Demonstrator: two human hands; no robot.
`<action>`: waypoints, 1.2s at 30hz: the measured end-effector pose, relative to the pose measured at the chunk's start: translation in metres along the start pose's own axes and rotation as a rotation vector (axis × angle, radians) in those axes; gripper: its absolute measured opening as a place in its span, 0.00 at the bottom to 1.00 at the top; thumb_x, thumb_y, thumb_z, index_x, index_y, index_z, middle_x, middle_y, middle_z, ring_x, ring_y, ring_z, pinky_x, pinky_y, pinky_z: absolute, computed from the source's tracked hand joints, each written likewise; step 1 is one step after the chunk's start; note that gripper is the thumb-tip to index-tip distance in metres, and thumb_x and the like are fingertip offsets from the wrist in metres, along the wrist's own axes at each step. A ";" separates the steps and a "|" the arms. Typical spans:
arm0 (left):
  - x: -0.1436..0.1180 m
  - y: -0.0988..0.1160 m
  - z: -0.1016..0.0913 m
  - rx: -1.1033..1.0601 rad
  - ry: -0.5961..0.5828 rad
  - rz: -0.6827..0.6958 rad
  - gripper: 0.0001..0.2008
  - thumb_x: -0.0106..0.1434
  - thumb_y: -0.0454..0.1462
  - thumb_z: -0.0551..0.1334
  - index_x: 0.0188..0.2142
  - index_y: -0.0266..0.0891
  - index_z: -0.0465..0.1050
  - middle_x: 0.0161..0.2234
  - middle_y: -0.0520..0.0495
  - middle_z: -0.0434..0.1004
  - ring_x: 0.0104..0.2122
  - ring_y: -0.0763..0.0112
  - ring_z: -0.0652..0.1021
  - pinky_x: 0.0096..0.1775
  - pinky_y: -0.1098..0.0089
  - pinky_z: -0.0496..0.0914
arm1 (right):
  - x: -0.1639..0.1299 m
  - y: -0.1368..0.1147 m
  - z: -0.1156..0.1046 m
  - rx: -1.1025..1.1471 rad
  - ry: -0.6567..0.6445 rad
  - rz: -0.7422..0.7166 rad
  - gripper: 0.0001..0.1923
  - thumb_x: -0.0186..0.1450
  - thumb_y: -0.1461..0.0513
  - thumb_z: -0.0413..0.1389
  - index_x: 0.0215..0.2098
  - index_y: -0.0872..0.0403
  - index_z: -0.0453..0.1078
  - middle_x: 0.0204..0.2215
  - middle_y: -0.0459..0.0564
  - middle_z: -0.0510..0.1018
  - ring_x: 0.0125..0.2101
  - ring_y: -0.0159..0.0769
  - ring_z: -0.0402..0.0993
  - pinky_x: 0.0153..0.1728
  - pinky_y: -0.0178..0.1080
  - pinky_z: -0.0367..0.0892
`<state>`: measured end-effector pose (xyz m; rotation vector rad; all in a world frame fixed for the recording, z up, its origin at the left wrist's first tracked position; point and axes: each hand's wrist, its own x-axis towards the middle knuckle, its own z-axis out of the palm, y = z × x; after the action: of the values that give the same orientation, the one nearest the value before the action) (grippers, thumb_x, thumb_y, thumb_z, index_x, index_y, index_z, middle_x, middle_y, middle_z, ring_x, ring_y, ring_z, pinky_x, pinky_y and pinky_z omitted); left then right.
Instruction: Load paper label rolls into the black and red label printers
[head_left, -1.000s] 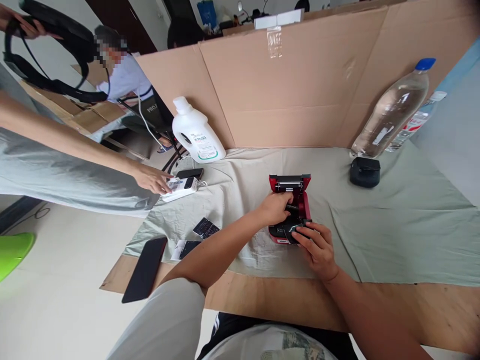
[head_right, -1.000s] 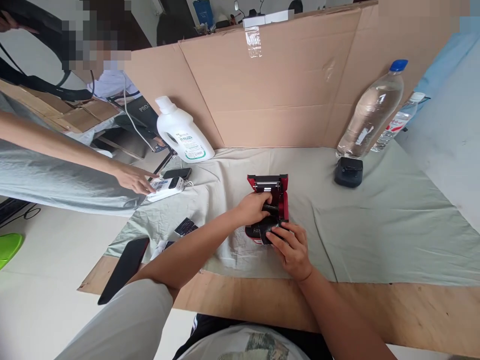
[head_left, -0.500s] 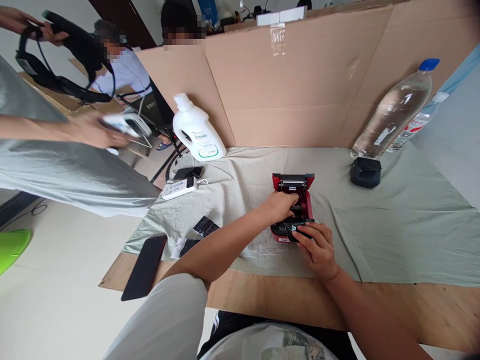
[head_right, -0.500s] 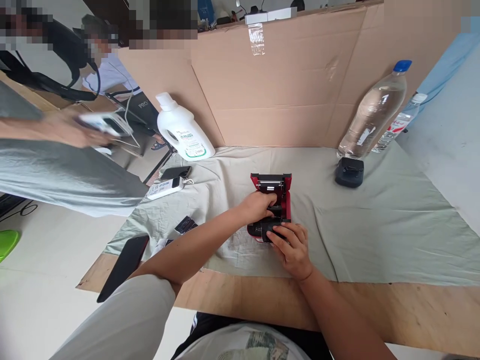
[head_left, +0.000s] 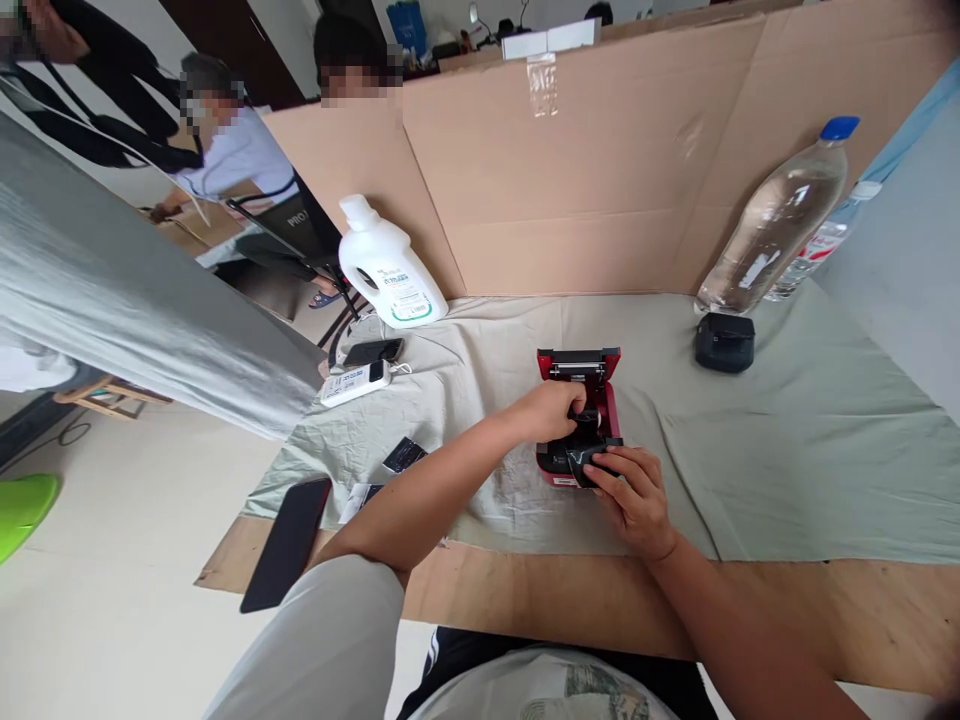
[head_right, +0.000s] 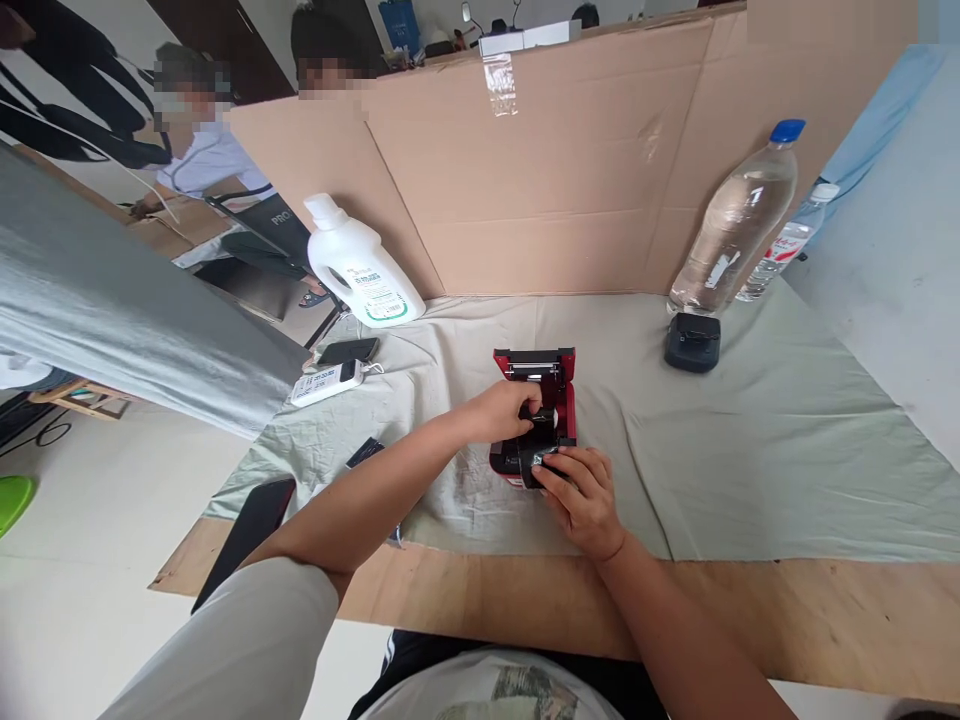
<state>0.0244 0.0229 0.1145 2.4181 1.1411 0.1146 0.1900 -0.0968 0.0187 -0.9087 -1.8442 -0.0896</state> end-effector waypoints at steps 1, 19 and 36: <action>0.000 -0.001 0.002 0.008 0.013 -0.008 0.10 0.50 0.26 0.61 0.32 0.39 0.69 0.32 0.51 0.76 0.32 0.68 0.75 0.32 0.72 0.65 | 0.000 0.000 0.000 -0.009 0.002 0.002 0.15 0.68 0.63 0.54 0.51 0.45 0.73 0.41 0.49 0.80 0.47 0.40 0.73 0.49 0.46 0.66; 0.003 0.003 0.015 0.190 0.007 0.014 0.05 0.60 0.32 0.61 0.33 0.39 0.77 0.38 0.45 0.81 0.40 0.60 0.80 0.42 0.65 0.72 | 0.003 -0.003 0.000 -0.049 -0.015 -0.010 0.14 0.67 0.64 0.55 0.50 0.47 0.73 0.40 0.49 0.82 0.47 0.40 0.72 0.50 0.47 0.64; -0.056 -0.007 0.047 -0.245 0.725 0.270 0.27 0.72 0.49 0.40 0.59 0.38 0.62 0.49 0.37 0.72 0.51 0.57 0.71 0.53 0.54 0.65 | 0.002 -0.004 -0.003 -0.041 0.011 -0.002 0.12 0.65 0.64 0.57 0.47 0.47 0.72 0.39 0.49 0.81 0.45 0.41 0.73 0.48 0.48 0.68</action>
<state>-0.0048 -0.0323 0.0759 2.3365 0.9747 1.2194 0.1897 -0.0996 0.0226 -0.9329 -1.8387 -0.1345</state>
